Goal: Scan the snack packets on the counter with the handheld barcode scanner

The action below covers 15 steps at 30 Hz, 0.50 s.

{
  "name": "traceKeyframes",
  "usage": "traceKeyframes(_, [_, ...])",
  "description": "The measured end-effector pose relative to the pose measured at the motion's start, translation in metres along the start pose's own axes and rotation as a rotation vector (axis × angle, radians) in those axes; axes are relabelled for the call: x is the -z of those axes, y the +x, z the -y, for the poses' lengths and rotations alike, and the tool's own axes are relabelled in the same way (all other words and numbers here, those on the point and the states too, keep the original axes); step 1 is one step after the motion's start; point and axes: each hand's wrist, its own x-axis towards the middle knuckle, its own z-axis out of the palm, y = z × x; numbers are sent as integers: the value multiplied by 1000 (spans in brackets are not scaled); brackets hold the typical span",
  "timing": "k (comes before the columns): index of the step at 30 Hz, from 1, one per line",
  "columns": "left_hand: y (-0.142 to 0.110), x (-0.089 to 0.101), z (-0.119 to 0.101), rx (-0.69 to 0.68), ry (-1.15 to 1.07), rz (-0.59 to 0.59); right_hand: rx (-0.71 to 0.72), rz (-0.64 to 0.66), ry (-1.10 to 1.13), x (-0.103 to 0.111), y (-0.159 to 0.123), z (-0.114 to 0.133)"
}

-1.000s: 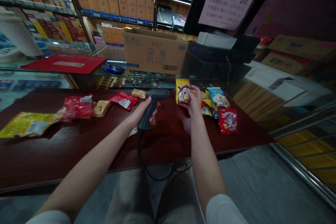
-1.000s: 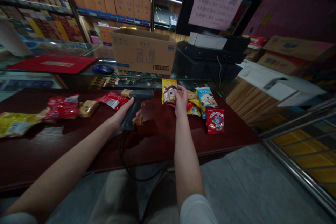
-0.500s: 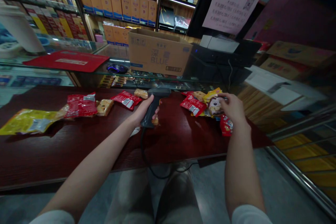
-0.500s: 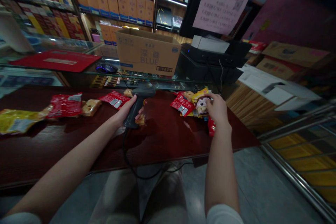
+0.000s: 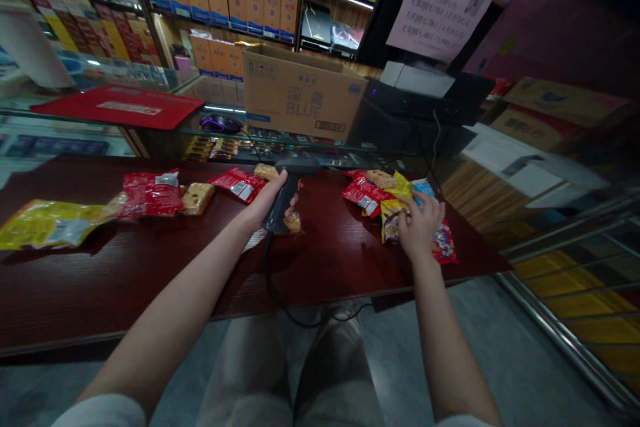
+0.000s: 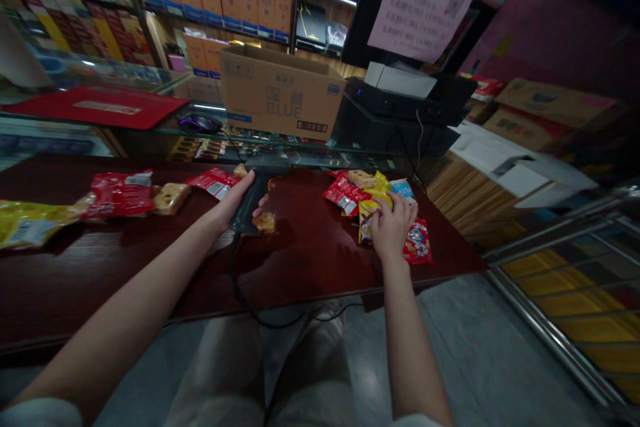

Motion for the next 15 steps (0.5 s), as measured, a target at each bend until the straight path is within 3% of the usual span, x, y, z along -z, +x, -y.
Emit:
traceKeyframes(3, [3, 12, -6, -12, -11, -51, 34, 100, 261, -16, -4, 47])
traceKeyframes(7, [6, 26, -12, -19, -76, -113, 125, 592, 643, -50, -10, 122])
traceKeyframes(10, [6, 31, -15, -17, -108, -122, 180, 807, 644, -74, -9, 159])
traceKeyframes(12, [5, 32, -15, -9, -105, -122, 212, 835, 604, -85, -5, 166])
traceKeyframes(15, [6, 32, -13, 18, -99, -96, 133, 737, 616, -97, 4, 152])
